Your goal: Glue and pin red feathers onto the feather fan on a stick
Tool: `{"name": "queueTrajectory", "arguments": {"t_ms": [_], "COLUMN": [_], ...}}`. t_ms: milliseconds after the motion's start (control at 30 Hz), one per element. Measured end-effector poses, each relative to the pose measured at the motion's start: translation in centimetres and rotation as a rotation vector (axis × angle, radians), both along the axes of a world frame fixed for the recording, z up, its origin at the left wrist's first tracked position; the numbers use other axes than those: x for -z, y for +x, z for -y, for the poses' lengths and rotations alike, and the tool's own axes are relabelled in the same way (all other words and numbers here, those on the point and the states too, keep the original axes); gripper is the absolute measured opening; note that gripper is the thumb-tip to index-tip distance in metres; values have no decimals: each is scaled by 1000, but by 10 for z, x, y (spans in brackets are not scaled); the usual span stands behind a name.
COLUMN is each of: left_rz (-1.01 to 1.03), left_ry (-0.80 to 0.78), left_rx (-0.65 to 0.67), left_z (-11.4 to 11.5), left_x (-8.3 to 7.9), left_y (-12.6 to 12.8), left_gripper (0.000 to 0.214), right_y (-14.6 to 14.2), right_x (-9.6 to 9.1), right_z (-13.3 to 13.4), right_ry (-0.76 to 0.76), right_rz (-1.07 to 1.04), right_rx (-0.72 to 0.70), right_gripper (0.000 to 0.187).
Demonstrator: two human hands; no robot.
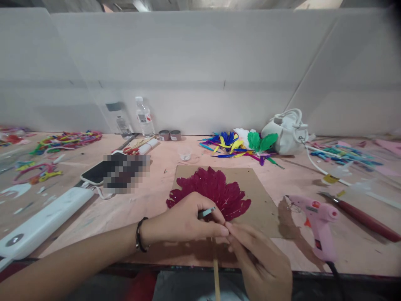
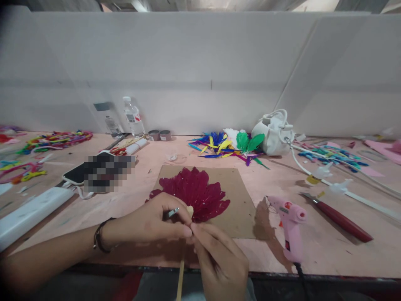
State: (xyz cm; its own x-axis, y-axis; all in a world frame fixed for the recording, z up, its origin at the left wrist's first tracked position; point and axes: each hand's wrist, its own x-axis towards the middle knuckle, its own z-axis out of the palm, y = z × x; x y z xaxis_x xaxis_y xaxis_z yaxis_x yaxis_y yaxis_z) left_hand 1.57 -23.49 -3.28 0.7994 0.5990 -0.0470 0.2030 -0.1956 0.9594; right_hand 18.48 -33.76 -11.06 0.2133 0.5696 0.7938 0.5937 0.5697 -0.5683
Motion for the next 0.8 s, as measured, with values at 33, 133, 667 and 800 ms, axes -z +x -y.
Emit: {"name": "queueTrajectory", "arguments": {"t_ms": [33, 133, 667, 800], "left_rz": [5, 34, 111, 110], "left_ry": [-39, -162, 203, 371], "left_rx": [-10, -3, -44, -27], "left_z": [0, -1, 3, 6], "left_x": [1, 2, 9, 7], "left_y": [0, 1, 1, 2], "left_gripper": [16, 17, 12, 12], "right_y": [0, -1, -8, -10], "right_x": [1, 5, 5, 0], "right_z": [0, 1, 7, 7], "right_ry": [13, 33, 0, -3], "right_rz": [8, 22, -61, -53], "right_rx": [3, 2, 98, 120], "right_gripper": [23, 30, 13, 11]}}
